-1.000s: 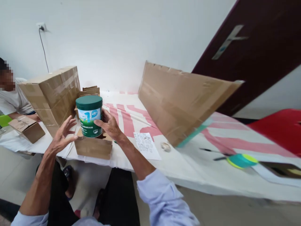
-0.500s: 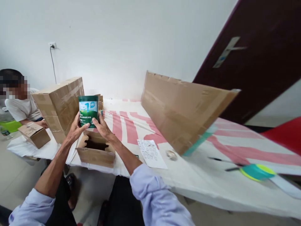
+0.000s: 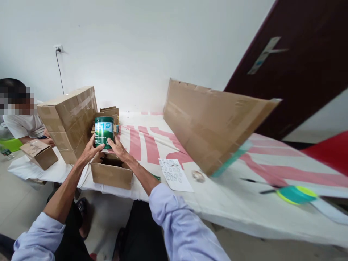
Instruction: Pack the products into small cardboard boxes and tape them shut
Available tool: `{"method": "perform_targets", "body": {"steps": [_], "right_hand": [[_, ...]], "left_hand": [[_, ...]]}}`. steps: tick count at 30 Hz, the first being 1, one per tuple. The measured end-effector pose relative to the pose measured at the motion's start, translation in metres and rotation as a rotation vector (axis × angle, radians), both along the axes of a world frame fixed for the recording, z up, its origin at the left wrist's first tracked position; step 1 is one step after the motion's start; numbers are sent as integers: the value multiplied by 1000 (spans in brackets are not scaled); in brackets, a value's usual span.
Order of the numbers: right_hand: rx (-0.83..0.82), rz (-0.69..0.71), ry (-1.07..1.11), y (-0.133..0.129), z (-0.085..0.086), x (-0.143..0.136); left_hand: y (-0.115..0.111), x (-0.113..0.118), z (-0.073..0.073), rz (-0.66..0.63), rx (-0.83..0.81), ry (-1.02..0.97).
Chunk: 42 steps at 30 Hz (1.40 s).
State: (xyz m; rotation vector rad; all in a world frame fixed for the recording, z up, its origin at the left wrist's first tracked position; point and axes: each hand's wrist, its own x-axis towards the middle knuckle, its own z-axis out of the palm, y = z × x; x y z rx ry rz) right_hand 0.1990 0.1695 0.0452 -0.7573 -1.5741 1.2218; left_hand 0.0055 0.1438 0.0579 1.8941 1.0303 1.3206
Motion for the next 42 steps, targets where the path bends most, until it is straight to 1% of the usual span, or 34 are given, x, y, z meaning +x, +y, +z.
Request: {"method": "perform_targets", "body": {"steps": [2,4,10,16,22,25,28,30,32,34,36,38,39,40,42], "right_hand": [[31,-13,-8,-1,5,1],[83,-36,-12,-4,12,3],[261,-63,22,-12,45,10],[385,-90,41,-25,71,14],[492,-106,103,-42,89,17],[544,-132,69,-47,96,18],[614,-168,5,-45,99,22],[657,-187,-49,-40,96,30],[684,-224,-140,-35,84,43],[677,-279,-283,-31,65,61],[590,-316,-464,-32,38,79],[417,-292,-631,-38,11,94],[324,-265,-687,-41,-2,99],[244,-237,-722,-45,-13,103],[142,-204,-743,-53,-29,106]], "left_hand": [[-1,2,6,19,-22,-34],[-4,5,16,13,-2,-49],[-10,14,48,-51,107,-65],[-22,21,75,-81,176,-68],[-38,27,100,-133,229,-43],[-37,28,111,-125,282,-47],[-32,28,120,-105,358,-54],[-28,26,125,-84,396,-46],[-21,20,129,-40,421,-31],[-10,10,130,21,421,-24],[7,-4,126,95,384,-31],[26,-18,113,186,317,-36],[35,-24,104,232,275,-34],[43,-29,92,275,227,-29],[57,-35,64,343,114,-16]]}}
